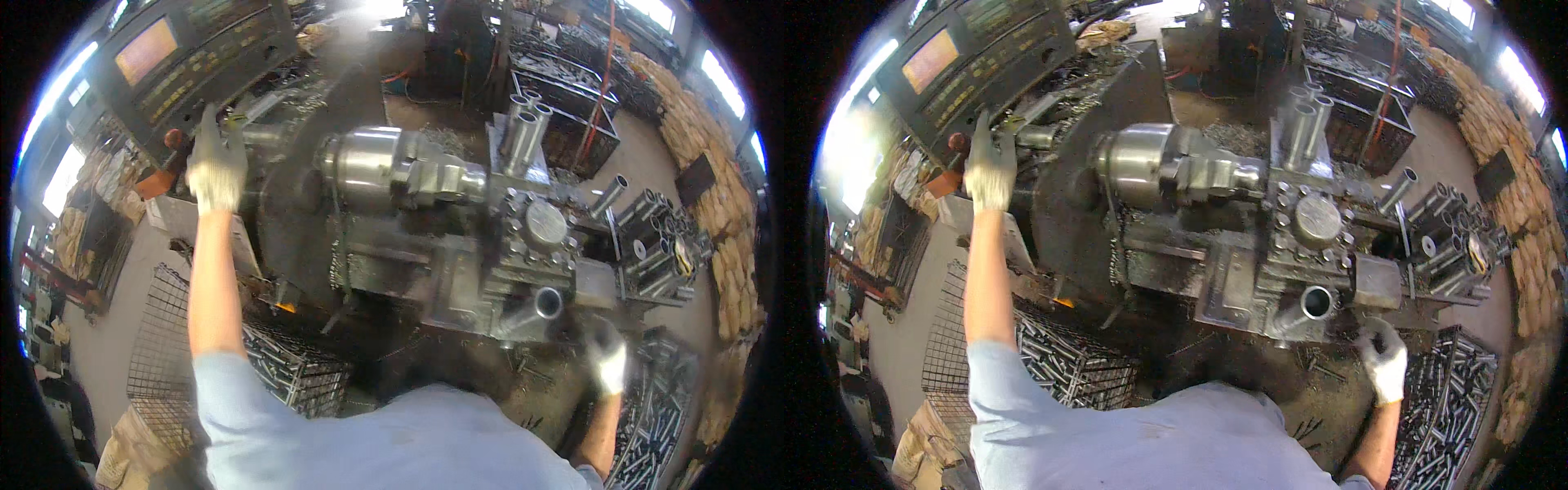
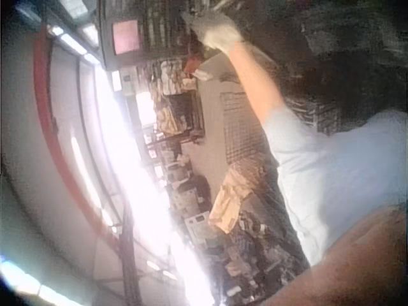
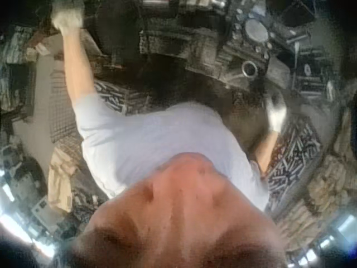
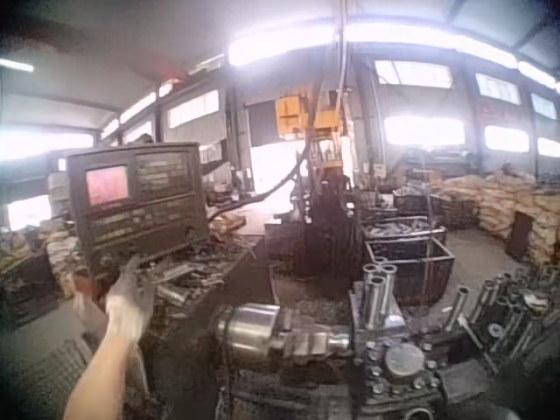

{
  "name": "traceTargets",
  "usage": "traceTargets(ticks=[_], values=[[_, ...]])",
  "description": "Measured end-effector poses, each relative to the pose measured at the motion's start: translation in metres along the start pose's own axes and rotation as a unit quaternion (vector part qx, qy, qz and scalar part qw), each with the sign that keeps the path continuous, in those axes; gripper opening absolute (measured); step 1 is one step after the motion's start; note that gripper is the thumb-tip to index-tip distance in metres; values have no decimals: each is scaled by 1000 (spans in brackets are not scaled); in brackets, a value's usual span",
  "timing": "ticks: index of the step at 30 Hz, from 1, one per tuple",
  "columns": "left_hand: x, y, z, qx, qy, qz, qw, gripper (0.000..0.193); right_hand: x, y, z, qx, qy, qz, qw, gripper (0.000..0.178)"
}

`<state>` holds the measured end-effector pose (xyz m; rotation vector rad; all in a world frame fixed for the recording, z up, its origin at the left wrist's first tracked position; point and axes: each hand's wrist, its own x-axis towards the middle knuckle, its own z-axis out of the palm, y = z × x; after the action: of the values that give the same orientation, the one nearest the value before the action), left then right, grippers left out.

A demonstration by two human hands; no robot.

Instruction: The person repeatedly picks up cylindrical metal parts from a wire basket, places them into a lathe chuck, and then removes them to place them into a second basket. The cycle of loading and unloading parts is repeated continuously.

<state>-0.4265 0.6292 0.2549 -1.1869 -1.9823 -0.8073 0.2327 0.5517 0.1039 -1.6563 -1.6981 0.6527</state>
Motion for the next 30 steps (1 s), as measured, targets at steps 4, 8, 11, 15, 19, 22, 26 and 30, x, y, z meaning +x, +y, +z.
traceTargets(ticks=[4,8,11,15,19,22,26,30], values=[[-238,66,-48,-218,-61,51,973,20,13,18,29,47,-68,12,996,59],[-490,90,-69,-234,-512,-250,787,26,38,31,71,107,-159,-54,980,73],[-606,76,-114,-139,-651,-325,672,42,42,21,101,-46,-209,-63,975,37],[-668,50,-183,-116,-548,-401,725,45,0,-15,130,9,-234,-267,935,8],[-695,37,-272,-98,-424,-552,712,46,-96,-70,179,157,-438,-284,838,7],[-739,40,-353,-57,-354,-647,673,50,-202,-124,237,-42,-504,-387,770,25],[-854,40,-459,-29,-202,-775,599,51,-376,-195,275,111,-721,-431,531,22],[-980,91,-531,117,129,-884,434,41,-522,-260,267,122,-773,-553,286,11]])
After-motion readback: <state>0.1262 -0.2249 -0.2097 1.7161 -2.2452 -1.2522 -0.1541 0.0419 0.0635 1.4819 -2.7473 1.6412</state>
